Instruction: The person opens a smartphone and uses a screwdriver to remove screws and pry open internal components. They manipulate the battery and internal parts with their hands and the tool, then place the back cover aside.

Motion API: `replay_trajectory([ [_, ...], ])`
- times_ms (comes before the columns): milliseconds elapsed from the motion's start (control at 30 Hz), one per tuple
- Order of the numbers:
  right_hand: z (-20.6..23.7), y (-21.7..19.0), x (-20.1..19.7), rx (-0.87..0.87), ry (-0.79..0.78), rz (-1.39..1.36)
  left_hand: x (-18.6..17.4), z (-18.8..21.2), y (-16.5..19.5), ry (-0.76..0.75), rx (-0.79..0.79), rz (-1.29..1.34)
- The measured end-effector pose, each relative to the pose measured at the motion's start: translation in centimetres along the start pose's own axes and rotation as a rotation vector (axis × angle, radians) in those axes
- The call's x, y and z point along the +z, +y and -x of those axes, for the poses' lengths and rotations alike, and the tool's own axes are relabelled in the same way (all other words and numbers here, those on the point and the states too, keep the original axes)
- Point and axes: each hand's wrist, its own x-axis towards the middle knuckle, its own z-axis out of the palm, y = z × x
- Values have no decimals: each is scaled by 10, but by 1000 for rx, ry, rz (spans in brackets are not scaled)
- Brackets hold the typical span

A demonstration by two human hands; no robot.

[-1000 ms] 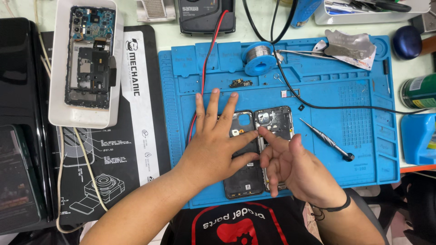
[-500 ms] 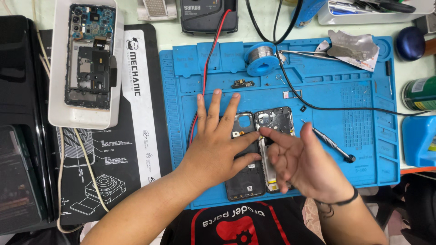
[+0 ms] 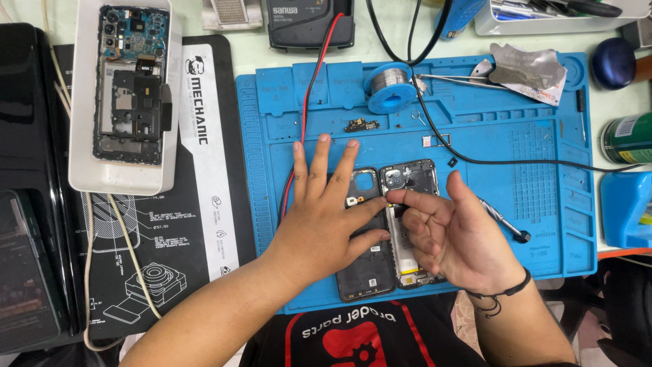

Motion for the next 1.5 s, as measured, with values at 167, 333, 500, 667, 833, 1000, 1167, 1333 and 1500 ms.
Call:
replay_trajectory([
  [167, 5, 0, 3, -60, -93, 120, 1, -1, 0, 39, 9, 19],
  [333, 16, -15, 3, -315, 72, 386, 2, -2, -1, 87, 4, 13],
  [500, 23, -29, 13, -793, 385, 1611, 4, -3, -1, 117, 14, 14],
  [667, 18, -47, 28, -889, 96, 2147, 7, -4, 0, 108, 6, 7],
  [833, 14, -47, 34, -1035, -51, 2442, 7, -5, -1, 69, -3, -25],
  [1000, 19, -56, 25, -1063, -213, 2542, 9, -6, 1, 62, -11, -20],
  [1167, 17, -54, 10, -1194, -303, 2684, 13, -7, 3, 65, -4, -36],
  [1333, 11, -49, 4, -1270, -215, 2542, 13, -5, 5, 80, -3, -39],
  [1500, 10, -42, 4, -1341, -62, 2463, 13, -6, 6, 68, -13, -43],
])
